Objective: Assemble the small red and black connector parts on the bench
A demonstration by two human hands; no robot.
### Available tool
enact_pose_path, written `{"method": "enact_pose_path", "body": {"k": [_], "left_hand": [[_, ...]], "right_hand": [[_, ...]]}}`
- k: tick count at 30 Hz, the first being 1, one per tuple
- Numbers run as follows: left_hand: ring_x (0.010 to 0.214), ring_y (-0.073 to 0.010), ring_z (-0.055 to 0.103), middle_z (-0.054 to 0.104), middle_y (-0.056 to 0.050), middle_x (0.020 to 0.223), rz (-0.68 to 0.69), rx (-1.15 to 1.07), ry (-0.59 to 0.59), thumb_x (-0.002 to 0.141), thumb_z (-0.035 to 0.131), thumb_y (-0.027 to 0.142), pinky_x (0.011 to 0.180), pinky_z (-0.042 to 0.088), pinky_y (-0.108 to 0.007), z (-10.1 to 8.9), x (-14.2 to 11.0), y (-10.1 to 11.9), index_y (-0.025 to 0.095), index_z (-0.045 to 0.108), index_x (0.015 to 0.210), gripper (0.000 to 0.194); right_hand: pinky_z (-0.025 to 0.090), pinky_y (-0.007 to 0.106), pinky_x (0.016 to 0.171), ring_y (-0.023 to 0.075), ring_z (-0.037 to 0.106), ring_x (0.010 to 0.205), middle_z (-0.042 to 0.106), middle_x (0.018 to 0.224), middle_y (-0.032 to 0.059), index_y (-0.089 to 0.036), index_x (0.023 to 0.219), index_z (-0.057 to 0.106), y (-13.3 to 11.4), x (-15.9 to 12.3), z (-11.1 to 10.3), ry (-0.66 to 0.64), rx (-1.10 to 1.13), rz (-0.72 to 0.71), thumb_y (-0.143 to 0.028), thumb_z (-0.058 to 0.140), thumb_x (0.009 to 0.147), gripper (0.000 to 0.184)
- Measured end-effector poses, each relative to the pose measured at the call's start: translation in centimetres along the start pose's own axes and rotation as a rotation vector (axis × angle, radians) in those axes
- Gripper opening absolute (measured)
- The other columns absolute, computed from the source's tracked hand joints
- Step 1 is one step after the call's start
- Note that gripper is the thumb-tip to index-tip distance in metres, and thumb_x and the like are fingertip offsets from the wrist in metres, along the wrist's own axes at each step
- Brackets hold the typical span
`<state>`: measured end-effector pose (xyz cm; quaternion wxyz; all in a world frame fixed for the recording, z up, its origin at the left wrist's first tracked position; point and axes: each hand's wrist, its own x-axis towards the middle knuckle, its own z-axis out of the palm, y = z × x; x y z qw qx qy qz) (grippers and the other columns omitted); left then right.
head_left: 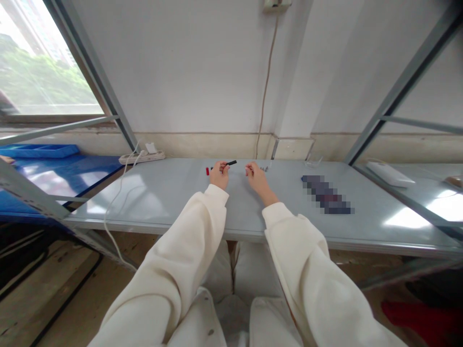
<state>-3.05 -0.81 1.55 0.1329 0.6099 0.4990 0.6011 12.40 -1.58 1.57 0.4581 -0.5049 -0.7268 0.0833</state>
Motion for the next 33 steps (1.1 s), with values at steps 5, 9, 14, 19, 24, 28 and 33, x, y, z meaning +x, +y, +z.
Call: {"method": "enact_pose_path", "body": {"k": [5,9,14,19,24,28,33], "left_hand": [[0.063,-0.0093,0.057,0.063,-0.006,0.088,0.022,-0.014,0.006,0.079,0.046,0.025,0.058,0.044,-0.021,-0.1,0.1,-0.2,0.017,0.054,0.098,0.023],[0.062,-0.0080,0.055,0.062,-0.006,0.096,0.111,-0.002,-0.071,0.080,0.045,0.026,0.061,0.045,-0.021,0.1,0.0,-0.3,0.018,0.053,0.107,0.030],[0.065,-0.0076,0.056,0.057,-0.009,0.108,0.238,0.029,-0.218,0.079,0.045,0.023,0.068,0.046,-0.023,0.1,-0.4,-0.1,0.017,0.053,0.111,0.034],[0.068,-0.0084,0.057,0.049,-0.010,0.123,0.282,0.069,-0.267,0.078,0.045,0.022,0.072,0.047,-0.025,0.2,-0.9,0.2,0.021,0.042,0.123,0.045],[0.070,-0.0092,0.057,0.044,-0.011,0.128,0.290,0.075,-0.309,0.077,0.045,0.018,0.074,0.048,-0.026,0.2,-1.0,0.4,0.022,0.037,0.128,0.052],[0.078,-0.0105,0.059,0.041,-0.010,0.131,0.319,0.088,-0.318,0.076,0.043,0.016,0.081,0.047,-0.028,0.1,-1.1,0.4,0.022,0.033,0.130,0.055],[0.106,-0.0147,0.051,0.039,-0.009,0.133,0.388,0.110,-0.337,0.076,0.040,0.012,0.094,0.040,-0.029,0.0,-1.1,0.3,0.018,0.031,0.131,0.056]], "right_hand": [[0.037,0.026,0.063,0.0139,0.049,0.059,0.052,0.065,0.0012,-0.020,0.082,0.047,0.1,0.0,0.3,-0.016,0.007,-0.075,-0.027,0.034,0.081,0.015],[0.037,0.025,0.061,0.0136,0.049,0.057,0.052,0.064,0.0007,-0.020,0.083,0.047,-0.3,-0.1,0.3,-0.011,0.035,-0.072,-0.028,0.035,0.081,0.015],[0.038,0.026,0.061,0.0145,0.049,0.058,0.054,0.064,0.0012,-0.019,0.084,0.047,-0.6,-0.2,0.2,-0.001,0.033,-0.026,-0.028,0.036,0.080,0.015],[0.038,0.027,0.062,0.0146,0.050,0.059,0.054,0.064,0.0015,-0.019,0.084,0.047,-0.5,-0.2,0.3,0.029,0.029,-0.017,-0.029,0.036,0.081,0.015],[0.037,0.027,0.061,0.0149,0.051,0.059,0.054,0.064,0.0017,-0.020,0.085,0.048,-0.5,-0.1,0.3,0.038,0.028,0.011,-0.029,0.036,0.081,0.015],[0.038,0.026,0.061,0.0144,0.051,0.058,0.054,0.064,0.0014,-0.019,0.085,0.047,-0.7,-0.1,0.2,0.045,0.042,0.013,-0.029,0.037,0.081,0.015],[0.038,0.027,0.061,0.0149,0.052,0.059,0.055,0.064,0.0018,-0.020,0.084,0.046,-0.7,-0.1,0.2,0.050,0.046,0.017,-0.029,0.036,0.081,0.014]]}}
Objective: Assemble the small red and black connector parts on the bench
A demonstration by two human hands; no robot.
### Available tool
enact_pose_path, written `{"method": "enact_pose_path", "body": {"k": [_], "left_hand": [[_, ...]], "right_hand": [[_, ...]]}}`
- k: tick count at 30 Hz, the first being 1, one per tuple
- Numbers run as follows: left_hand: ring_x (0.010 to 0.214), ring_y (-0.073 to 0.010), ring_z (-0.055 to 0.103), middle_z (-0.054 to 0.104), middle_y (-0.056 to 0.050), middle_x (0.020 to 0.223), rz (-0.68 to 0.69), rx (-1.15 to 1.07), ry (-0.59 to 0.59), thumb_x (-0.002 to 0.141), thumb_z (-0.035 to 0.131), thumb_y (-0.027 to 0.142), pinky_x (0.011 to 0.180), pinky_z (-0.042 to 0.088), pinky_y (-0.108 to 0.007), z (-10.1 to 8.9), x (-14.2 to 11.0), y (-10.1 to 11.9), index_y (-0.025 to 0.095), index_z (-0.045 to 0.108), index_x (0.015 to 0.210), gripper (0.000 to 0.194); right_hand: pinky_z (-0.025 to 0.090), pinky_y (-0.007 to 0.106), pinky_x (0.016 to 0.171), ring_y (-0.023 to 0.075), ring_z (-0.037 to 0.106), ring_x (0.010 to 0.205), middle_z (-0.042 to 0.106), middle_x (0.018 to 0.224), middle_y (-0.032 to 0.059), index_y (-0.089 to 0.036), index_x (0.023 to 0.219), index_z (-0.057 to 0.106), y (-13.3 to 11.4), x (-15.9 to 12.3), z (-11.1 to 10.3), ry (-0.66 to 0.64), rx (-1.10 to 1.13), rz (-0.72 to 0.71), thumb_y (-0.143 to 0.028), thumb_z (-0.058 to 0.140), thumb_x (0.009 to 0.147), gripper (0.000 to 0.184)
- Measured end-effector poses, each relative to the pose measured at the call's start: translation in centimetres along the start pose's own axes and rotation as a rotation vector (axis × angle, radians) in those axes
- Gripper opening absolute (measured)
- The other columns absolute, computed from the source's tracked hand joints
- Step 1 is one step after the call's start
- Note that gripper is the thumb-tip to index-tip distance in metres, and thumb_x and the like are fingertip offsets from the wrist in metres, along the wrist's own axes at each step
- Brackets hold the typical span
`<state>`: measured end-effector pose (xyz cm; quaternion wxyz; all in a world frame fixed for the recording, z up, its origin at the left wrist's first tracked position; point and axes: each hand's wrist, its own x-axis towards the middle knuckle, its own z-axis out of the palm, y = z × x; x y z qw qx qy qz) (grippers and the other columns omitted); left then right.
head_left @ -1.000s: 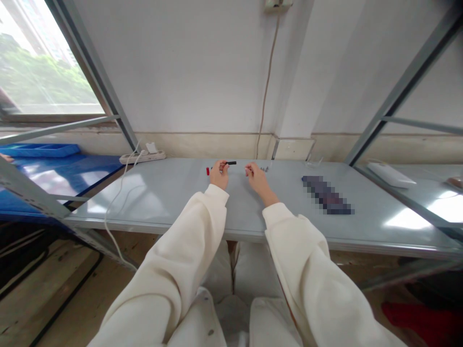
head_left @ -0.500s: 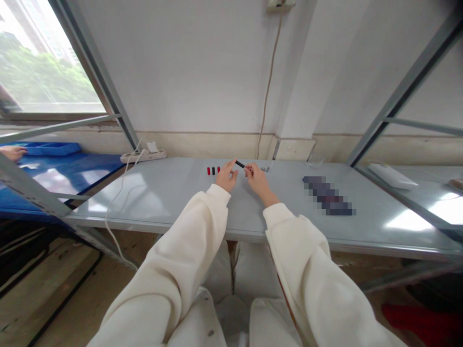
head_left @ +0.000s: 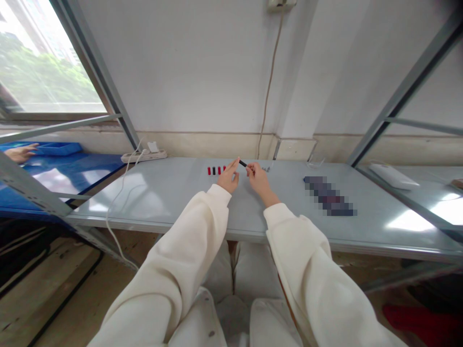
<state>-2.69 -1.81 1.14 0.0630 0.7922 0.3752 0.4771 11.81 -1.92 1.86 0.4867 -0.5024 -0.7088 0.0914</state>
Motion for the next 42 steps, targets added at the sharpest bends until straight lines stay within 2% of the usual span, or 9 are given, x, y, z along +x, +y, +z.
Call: {"method": "enact_pose_path", "body": {"k": [3,5,17,25,27,29,33,37,42], "left_hand": [[0.120,-0.0159,0.038,0.038,-0.008,0.133,0.024,0.024,-0.013,0.076,0.038,0.011,0.099,0.036,-0.031,0.0,0.0,-0.1,0.018,0.031,0.131,0.055],[0.122,-0.0157,0.037,0.038,-0.008,0.133,0.024,0.031,-0.020,0.076,0.038,0.011,0.100,0.035,-0.032,-0.1,0.0,-0.1,0.018,0.031,0.131,0.055],[0.111,-0.0128,0.048,0.050,-0.004,0.123,-0.006,0.000,0.038,0.073,0.040,0.006,0.098,0.038,-0.031,0.1,0.1,0.2,0.023,0.044,0.122,0.052],[0.099,-0.0129,0.055,0.062,-0.003,0.105,0.022,0.006,-0.069,0.073,0.041,0.006,0.091,0.042,-0.031,0.4,0.2,-0.2,0.021,0.059,0.103,0.038],[0.099,-0.0130,0.055,0.061,-0.004,0.106,0.010,0.004,-0.014,0.072,0.042,0.006,0.091,0.042,-0.030,0.2,0.2,-0.2,0.021,0.059,0.103,0.038],[0.097,-0.0128,0.055,0.061,-0.004,0.107,-0.063,0.002,0.115,0.072,0.043,0.006,0.091,0.042,-0.029,-0.2,0.4,-0.3,0.020,0.059,0.102,0.037],[0.080,-0.0121,0.058,0.063,-0.005,0.097,-0.356,-0.072,0.368,0.069,0.044,0.007,0.081,0.045,-0.028,-1.4,1.0,-0.6,0.018,0.060,0.094,0.031],[0.063,-0.0096,0.056,0.064,-0.005,0.086,-0.587,-0.277,0.450,0.066,0.044,0.006,0.065,0.047,-0.025,-1.8,1.4,-1.1,0.015,0.059,0.085,0.026],[0.061,-0.0088,0.056,0.063,-0.004,0.078,-0.675,-0.423,0.543,0.062,0.043,0.005,0.064,0.046,-0.023,-1.4,1.5,-1.5,0.014,0.058,0.078,0.024]], "right_hand": [[0.038,0.027,0.062,0.0154,0.052,0.060,0.056,0.064,0.0020,-0.020,0.086,0.047,0.3,0.1,0.1,-0.007,-0.008,0.002,-0.030,0.036,0.081,0.016],[0.038,0.027,0.062,0.0155,0.053,0.060,0.056,0.065,0.0021,-0.019,0.087,0.047,0.5,0.1,0.2,-0.008,-0.012,-0.001,-0.030,0.036,0.081,0.017],[0.035,0.026,0.058,0.0137,0.049,0.057,0.058,0.072,0.0035,-0.018,0.085,0.049,0.6,0.0,0.3,-0.059,-0.111,-0.024,-0.030,0.043,0.078,0.015],[0.035,0.025,0.058,0.0137,0.050,0.060,0.058,0.068,0.0023,-0.017,0.084,0.053,1.2,-0.4,0.7,-0.157,-0.248,-0.002,-0.021,0.050,0.072,0.013],[0.036,0.025,0.059,0.0139,0.051,0.063,0.059,0.070,0.0033,-0.017,0.083,0.054,1.4,-0.3,1.0,-0.177,-0.263,0.029,-0.019,0.052,0.072,0.012],[0.037,0.025,0.061,0.0145,0.053,0.066,0.060,0.073,0.0048,-0.016,0.081,0.055,1.6,-0.1,1.3,-0.194,-0.288,0.071,-0.020,0.053,0.072,0.010],[0.038,0.024,0.064,0.0150,0.055,0.074,0.062,0.080,0.0062,-0.016,0.080,0.058,1.6,0.4,2.2,-0.239,-0.338,0.151,-0.024,0.055,0.073,0.011],[0.038,0.023,0.066,0.0150,0.056,0.078,0.063,0.083,0.0060,-0.016,0.082,0.060,1.1,1.0,3.4,-0.266,-0.358,0.181,-0.026,0.055,0.074,0.014],[0.038,0.022,0.066,0.0137,0.056,0.078,0.064,0.086,0.0057,-0.017,0.086,0.061,0.1,1.8,4.8,-0.300,-0.349,0.164,-0.027,0.053,0.075,0.017]]}}
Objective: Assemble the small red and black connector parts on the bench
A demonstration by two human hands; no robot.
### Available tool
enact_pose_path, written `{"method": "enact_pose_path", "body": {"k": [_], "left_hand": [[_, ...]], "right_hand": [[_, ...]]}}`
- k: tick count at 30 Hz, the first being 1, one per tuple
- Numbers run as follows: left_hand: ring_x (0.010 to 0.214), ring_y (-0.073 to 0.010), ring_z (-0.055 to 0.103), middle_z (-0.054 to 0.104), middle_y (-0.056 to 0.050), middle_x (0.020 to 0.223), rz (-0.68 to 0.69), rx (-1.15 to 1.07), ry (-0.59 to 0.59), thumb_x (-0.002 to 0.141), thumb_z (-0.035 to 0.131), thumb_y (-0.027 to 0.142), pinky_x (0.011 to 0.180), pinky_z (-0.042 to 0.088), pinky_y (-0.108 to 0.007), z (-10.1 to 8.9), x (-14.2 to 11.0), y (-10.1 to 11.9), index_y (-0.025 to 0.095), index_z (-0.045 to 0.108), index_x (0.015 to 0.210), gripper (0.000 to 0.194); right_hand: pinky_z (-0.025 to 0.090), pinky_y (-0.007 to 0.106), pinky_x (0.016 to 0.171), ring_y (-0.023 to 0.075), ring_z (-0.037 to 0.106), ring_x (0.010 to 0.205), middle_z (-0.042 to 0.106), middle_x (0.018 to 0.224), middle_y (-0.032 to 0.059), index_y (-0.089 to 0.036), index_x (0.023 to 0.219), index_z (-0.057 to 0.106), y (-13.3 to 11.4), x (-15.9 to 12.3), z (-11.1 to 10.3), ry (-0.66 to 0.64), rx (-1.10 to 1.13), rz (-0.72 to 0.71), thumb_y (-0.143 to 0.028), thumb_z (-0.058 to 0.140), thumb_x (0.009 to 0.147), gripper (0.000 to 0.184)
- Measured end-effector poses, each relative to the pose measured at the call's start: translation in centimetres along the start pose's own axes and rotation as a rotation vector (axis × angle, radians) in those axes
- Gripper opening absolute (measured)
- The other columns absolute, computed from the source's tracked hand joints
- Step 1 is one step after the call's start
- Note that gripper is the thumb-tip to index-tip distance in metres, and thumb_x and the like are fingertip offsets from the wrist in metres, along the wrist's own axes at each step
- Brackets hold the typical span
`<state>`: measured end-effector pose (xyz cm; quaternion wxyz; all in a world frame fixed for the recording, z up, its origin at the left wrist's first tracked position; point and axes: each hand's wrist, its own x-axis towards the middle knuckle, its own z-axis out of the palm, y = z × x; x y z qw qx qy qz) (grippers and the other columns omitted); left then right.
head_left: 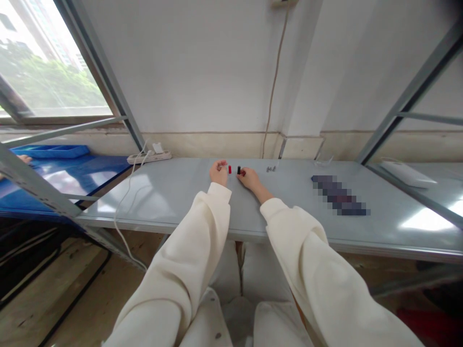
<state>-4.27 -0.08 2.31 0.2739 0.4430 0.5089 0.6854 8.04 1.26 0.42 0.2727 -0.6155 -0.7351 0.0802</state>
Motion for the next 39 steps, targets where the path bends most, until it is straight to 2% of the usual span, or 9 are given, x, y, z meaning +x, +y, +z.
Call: {"method": "enact_pose_path", "body": {"k": [8,19,27,33,39], "left_hand": [[0.060,-0.0081,0.055,0.062,-0.003,0.072,-0.066,-0.046,0.000,0.060,0.042,0.003,0.064,0.045,-0.022,0.2,-0.1,0.3,0.013,0.056,0.073,0.021],[0.059,-0.0077,0.054,0.061,-0.003,0.071,-0.070,-0.009,-0.016,0.063,0.042,0.003,0.059,0.044,-0.020,0.3,-0.3,0.5,0.014,0.055,0.071,0.019],[0.058,-0.0080,0.052,0.061,-0.004,0.075,0.050,0.143,-0.060,0.064,0.046,0.004,0.061,0.044,-0.022,0.1,-0.7,1.0,0.013,0.055,0.076,0.018],[0.059,-0.0094,0.054,0.062,-0.003,0.073,0.106,0.249,-0.139,0.067,0.046,0.010,0.063,0.044,-0.023,0.2,-0.7,0.2,0.014,0.056,0.081,0.018],[0.063,-0.0125,0.056,0.063,-0.002,0.067,0.249,0.524,-0.273,0.070,0.047,0.018,0.068,0.043,-0.025,0.3,-1.3,-0.3,0.019,0.059,0.078,0.014]], "right_hand": [[0.039,0.022,0.067,0.0133,0.056,0.078,0.065,0.087,0.0058,-0.017,0.089,0.061,-0.4,0.8,0.9,0.001,-0.014,-0.009,-0.027,0.051,0.074,0.021],[0.040,0.023,0.071,0.0155,0.057,0.083,0.064,0.092,0.0088,-0.015,0.090,0.060,-0.5,0.8,0.7,-0.026,-0.065,0.014,-0.026,0.050,0.075,0.021],[0.040,0.027,0.075,0.0185,0.055,0.091,0.059,0.104,0.0125,-0.013,0.107,0.051,-0.1,-0.5,-1.2,-0.054,-0.119,0.034,-0.035,0.053,0.076,0.038],[0.039,0.028,0.078,0.0194,0.053,0.095,0.056,0.108,0.0132,-0.013,0.107,0.050,0.0,-2.0,-2.6,-0.026,-0.144,0.004,-0.029,0.051,0.077,0.034],[0.039,0.028,0.077,0.0191,0.053,0.095,0.058,0.104,0.0118,-0.015,0.103,0.053,0.0,-2.9,-2.9,0.037,-0.147,0.021,-0.026,0.046,0.080,0.027]]}}
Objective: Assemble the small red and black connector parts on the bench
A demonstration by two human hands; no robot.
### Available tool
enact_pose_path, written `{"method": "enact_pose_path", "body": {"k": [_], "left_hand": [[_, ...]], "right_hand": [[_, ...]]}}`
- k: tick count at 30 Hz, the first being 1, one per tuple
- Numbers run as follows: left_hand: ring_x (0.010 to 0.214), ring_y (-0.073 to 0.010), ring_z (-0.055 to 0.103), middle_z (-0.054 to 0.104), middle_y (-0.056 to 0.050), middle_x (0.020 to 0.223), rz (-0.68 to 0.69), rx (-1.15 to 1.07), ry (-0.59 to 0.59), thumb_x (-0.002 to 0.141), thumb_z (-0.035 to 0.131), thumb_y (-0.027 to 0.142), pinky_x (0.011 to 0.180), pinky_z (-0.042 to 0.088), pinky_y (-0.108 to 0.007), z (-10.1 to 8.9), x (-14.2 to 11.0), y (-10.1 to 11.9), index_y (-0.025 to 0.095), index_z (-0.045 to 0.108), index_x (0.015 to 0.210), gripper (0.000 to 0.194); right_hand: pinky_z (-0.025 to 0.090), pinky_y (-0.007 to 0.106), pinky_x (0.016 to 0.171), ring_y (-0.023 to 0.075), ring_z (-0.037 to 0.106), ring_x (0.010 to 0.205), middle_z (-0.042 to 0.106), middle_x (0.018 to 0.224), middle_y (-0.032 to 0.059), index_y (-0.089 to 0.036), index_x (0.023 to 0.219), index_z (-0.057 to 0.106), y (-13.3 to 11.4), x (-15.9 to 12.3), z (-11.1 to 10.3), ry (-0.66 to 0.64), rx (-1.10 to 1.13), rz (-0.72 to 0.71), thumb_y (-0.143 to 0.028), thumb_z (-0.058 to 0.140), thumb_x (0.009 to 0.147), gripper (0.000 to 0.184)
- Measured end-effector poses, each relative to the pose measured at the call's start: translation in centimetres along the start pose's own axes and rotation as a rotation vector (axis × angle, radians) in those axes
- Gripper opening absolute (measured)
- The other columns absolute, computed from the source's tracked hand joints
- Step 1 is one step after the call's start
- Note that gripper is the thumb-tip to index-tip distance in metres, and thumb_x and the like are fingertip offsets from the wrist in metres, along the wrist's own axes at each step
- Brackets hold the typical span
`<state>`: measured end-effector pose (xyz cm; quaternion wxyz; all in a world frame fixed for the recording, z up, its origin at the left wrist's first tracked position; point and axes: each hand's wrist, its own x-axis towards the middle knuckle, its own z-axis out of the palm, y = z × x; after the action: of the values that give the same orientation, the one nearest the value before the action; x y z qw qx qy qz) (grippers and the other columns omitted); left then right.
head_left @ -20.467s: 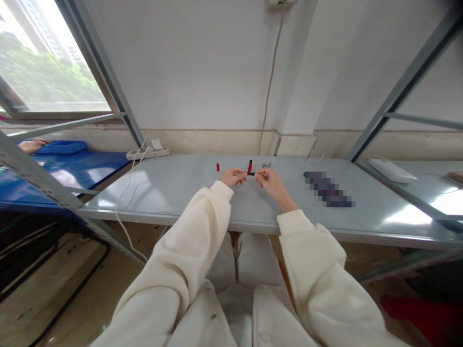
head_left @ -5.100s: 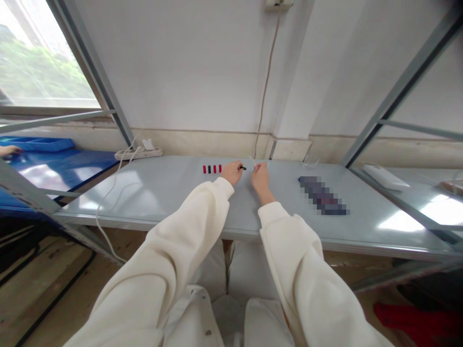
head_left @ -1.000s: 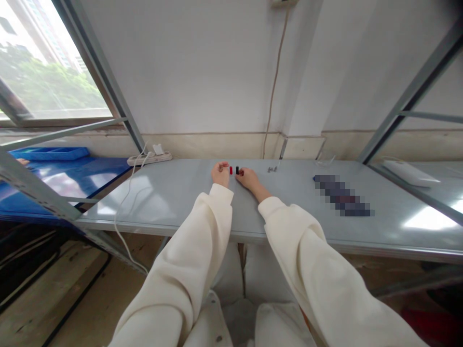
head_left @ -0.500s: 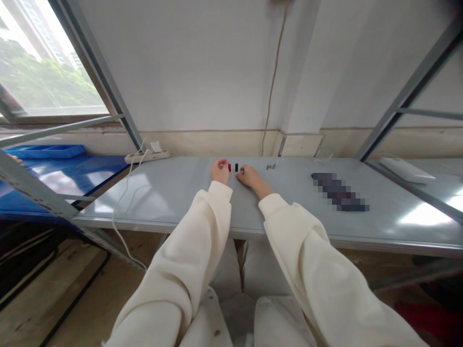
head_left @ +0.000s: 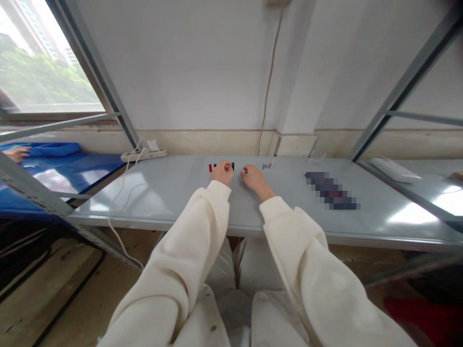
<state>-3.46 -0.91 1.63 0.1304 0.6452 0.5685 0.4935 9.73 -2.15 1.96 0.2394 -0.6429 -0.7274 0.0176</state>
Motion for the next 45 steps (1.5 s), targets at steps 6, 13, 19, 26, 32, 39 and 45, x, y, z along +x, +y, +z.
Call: {"method": "enact_pose_path", "body": {"k": [6,13,19,26,32,39,45], "left_hand": [[0.073,-0.0145,0.058,0.064,-0.001,0.070,0.035,0.148,-0.056,0.071,0.049,0.022,0.075,0.042,-0.027,0.18,-0.34,0.10,0.022,0.060,0.078,0.013],[0.073,-0.0150,0.057,0.063,-0.002,0.071,0.039,0.164,-0.058,0.071,0.048,0.022,0.074,0.042,-0.027,0.08,-0.38,0.03,0.021,0.060,0.079,0.015],[0.073,-0.0152,0.057,0.063,-0.002,0.071,0.044,0.159,-0.047,0.071,0.048,0.021,0.074,0.042,-0.027,0.15,-0.32,-0.02,0.021,0.060,0.077,0.014],[0.072,-0.0154,0.057,0.063,-0.003,0.068,0.040,0.156,-0.039,0.072,0.047,0.021,0.074,0.042,-0.027,0.09,-0.34,0.06,0.020,0.060,0.077,0.014],[0.071,-0.0155,0.057,0.063,-0.003,0.068,0.043,0.166,-0.015,0.073,0.047,0.022,0.073,0.041,-0.027,0.05,-0.35,0.01,0.020,0.060,0.077,0.014],[0.070,-0.0157,0.057,0.063,-0.003,0.068,0.042,0.158,-0.012,0.073,0.047,0.022,0.071,0.041,-0.027,0.12,-0.32,-0.14,0.020,0.059,0.077,0.013],[0.071,-0.0148,0.057,0.064,-0.003,0.071,0.045,0.178,-0.064,0.074,0.046,0.022,0.074,0.042,-0.027,-0.05,-0.52,0.35,0.021,0.060,0.084,0.016]], "right_hand": [[0.039,0.026,0.076,0.0182,0.054,0.093,0.060,0.100,0.0105,-0.015,0.098,0.056,-0.06,-0.05,0.12,0.021,-0.012,0.026,-0.024,0.043,0.080,0.023],[0.039,0.027,0.072,0.0189,0.056,0.088,0.062,0.094,0.0101,-0.016,0.090,0.059,-0.11,-0.05,0.13,0.044,-0.014,0.021,-0.023,0.042,0.080,0.021],[0.040,0.027,0.072,0.0194,0.056,0.088,0.063,0.093,0.0103,-0.016,0.089,0.059,-0.17,-0.09,-0.04,0.039,-0.015,0.024,-0.023,0.042,0.081,0.021],[0.041,0.027,0.071,0.0198,0.057,0.087,0.063,0.092,0.0100,-0.016,0.088,0.060,-0.22,-0.09,-0.17,0.041,-0.027,0.031,-0.022,0.042,0.080,0.021],[0.041,0.026,0.072,0.0191,0.057,0.088,0.063,0.093,0.0103,-0.016,0.089,0.060,-0.37,-0.23,-0.46,0.020,-0.049,0.073,-0.023,0.042,0.081,0.021],[0.041,0.028,0.072,0.0208,0.057,0.089,0.063,0.092,0.0118,-0.015,0.089,0.061,-0.38,-0.20,-0.49,0.014,-0.076,0.087,-0.022,0.041,0.080,0.022],[0.042,0.030,0.072,0.0222,0.058,0.089,0.063,0.093,0.0138,-0.014,0.090,0.061,-0.45,-0.41,-0.76,0.005,-0.095,0.112,-0.021,0.039,0.082,0.024]]}}
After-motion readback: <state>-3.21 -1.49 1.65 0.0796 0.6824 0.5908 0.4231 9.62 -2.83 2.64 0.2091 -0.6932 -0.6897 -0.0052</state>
